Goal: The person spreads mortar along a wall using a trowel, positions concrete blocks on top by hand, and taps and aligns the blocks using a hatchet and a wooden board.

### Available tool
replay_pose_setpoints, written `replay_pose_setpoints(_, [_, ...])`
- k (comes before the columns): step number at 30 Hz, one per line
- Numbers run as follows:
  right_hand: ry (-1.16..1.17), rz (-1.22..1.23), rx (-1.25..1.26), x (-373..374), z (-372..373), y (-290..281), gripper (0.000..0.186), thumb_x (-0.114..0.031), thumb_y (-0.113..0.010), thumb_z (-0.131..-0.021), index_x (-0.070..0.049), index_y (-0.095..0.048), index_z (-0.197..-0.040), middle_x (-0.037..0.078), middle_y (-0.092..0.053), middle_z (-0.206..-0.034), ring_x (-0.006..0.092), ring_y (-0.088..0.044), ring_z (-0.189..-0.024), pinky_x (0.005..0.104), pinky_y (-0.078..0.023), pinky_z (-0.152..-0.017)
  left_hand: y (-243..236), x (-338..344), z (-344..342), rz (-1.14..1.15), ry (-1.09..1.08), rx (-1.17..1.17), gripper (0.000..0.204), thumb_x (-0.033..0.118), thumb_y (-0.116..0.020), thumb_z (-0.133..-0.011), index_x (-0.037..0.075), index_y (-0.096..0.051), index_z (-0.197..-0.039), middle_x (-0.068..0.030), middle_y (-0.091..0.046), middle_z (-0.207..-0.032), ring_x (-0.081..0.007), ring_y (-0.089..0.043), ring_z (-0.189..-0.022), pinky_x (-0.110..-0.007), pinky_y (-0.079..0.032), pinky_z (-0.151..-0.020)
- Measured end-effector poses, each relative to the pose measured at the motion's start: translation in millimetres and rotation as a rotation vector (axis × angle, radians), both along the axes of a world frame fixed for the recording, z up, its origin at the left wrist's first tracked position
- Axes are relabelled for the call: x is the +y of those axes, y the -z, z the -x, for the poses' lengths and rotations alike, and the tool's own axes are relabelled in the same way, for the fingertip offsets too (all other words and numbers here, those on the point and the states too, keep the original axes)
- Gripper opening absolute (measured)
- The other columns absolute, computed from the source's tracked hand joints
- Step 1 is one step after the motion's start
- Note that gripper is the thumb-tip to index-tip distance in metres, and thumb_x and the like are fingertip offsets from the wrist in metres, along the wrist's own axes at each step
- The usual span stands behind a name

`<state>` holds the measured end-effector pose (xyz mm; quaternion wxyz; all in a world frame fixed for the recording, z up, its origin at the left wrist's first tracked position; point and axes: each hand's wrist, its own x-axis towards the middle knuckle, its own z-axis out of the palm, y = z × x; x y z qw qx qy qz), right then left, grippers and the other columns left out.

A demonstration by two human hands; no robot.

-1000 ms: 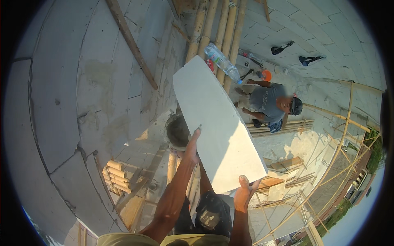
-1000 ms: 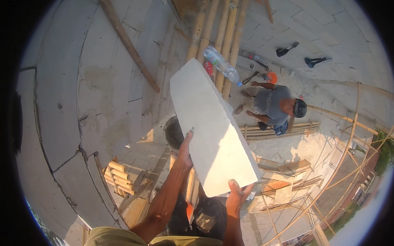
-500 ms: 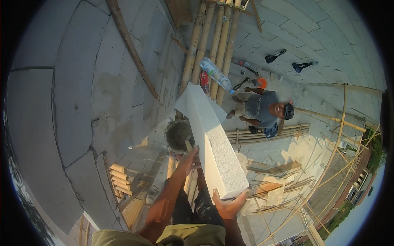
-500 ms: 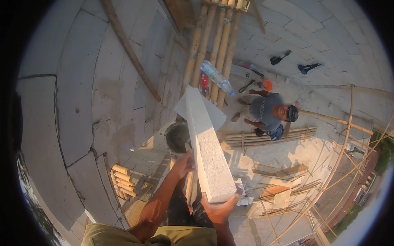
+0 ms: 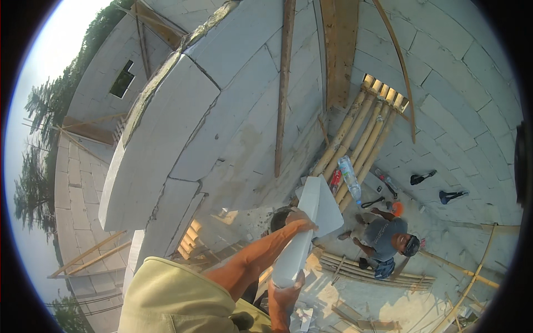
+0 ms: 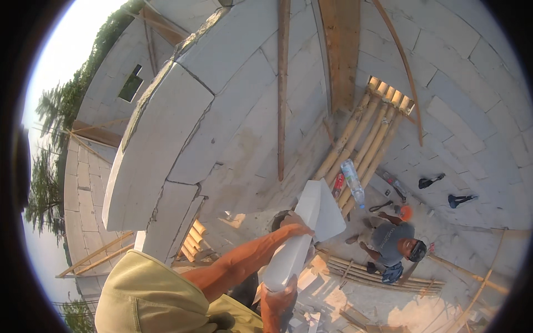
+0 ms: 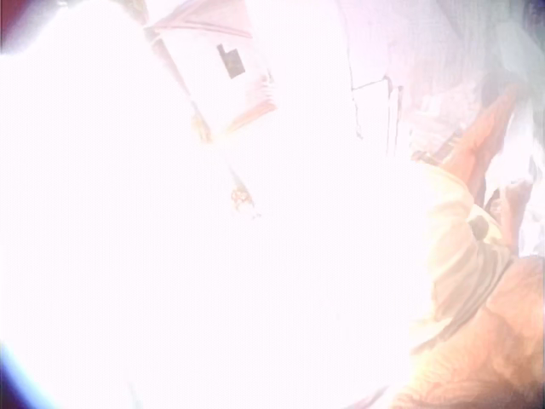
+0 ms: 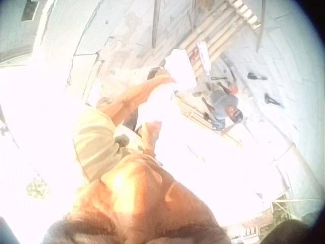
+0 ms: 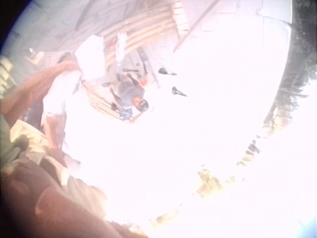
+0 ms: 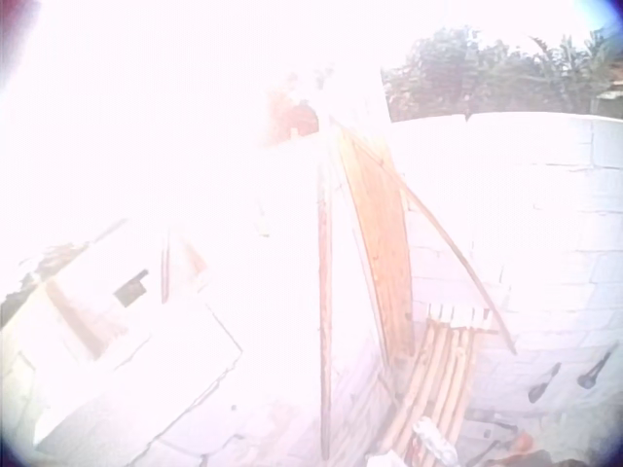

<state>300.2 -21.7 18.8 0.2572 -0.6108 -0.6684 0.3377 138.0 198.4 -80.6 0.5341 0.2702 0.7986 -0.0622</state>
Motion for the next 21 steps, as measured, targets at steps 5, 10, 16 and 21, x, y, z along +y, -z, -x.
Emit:
replay_pose_setpoints(5, [-0.068, -0.181, -0.116, -44.0, 24.5, 15.6, 0.104, -0.017, -0.094, -0.064, 0.0, -0.034, -0.147, 0.029, -0.053, -0.138, 0.0482, -0.057, -0.126, 0.058, -0.048, -0.108, 30.8, -46.6, 37.2, 0.013, -0.145, -0.03, 0.117, 0.045, -0.09, -0.057, -0.019, -0.043, -0.143, -0.0249, -0.062, -0.139, -0.0369, -0.068, -0.12, -0.039, -0.056, -0.1])
replay_pose_setpoints(10, [-0.089, -0.132, -0.094, -80.7, 38.0, 10.4, 0.103, -0.025, -0.096, -0.068, 0.002, -0.036, -0.147, 0.027, -0.049, -0.14, 0.0479, -0.051, -0.13, 0.0573, -0.044, -0.111, 38.5, -92.6, 51.2, -0.1, -0.125, 0.06, 0.107, 0.042, -0.091, -0.058, -0.013, -0.05, -0.14, -0.0238, -0.063, -0.136, -0.0384, -0.067, -0.122, -0.042, -0.056, -0.101])
replay_pose_setpoints(16, [0.205, 0.709, 0.548, -94.6, -11.6, 33.2, 0.077, -0.04, -0.065, -0.1, 0.005, -0.035, -0.155, 0.026, -0.045, -0.153, 0.0437, -0.048, -0.139, 0.0487, -0.033, -0.12, -17.3, -112.8, 43.8, -0.263, -0.002, 0.176, 0.106, 0.049, -0.089, -0.058, -0.013, -0.049, -0.136, -0.0269, -0.066, -0.125, -0.0393, -0.069, -0.113, -0.045, -0.056, -0.096])
replay_pose_setpoints(21, [0.381, 0.921, 0.642, -82.4, 3.1, 53.2, 0.085, -0.062, -0.05, -0.102, -0.005, -0.03, -0.162, 0.019, -0.039, -0.163, 0.0394, -0.042, -0.146, 0.0564, -0.027, -0.118, -91.6, -150.2, 74.3, -0.429, 0.01, 0.089, 0.1, 0.047, -0.088, -0.062, -0.009, -0.048, -0.134, -0.03, -0.066, -0.122, -0.0421, -0.069, -0.111, -0.048, -0.054, -0.096])
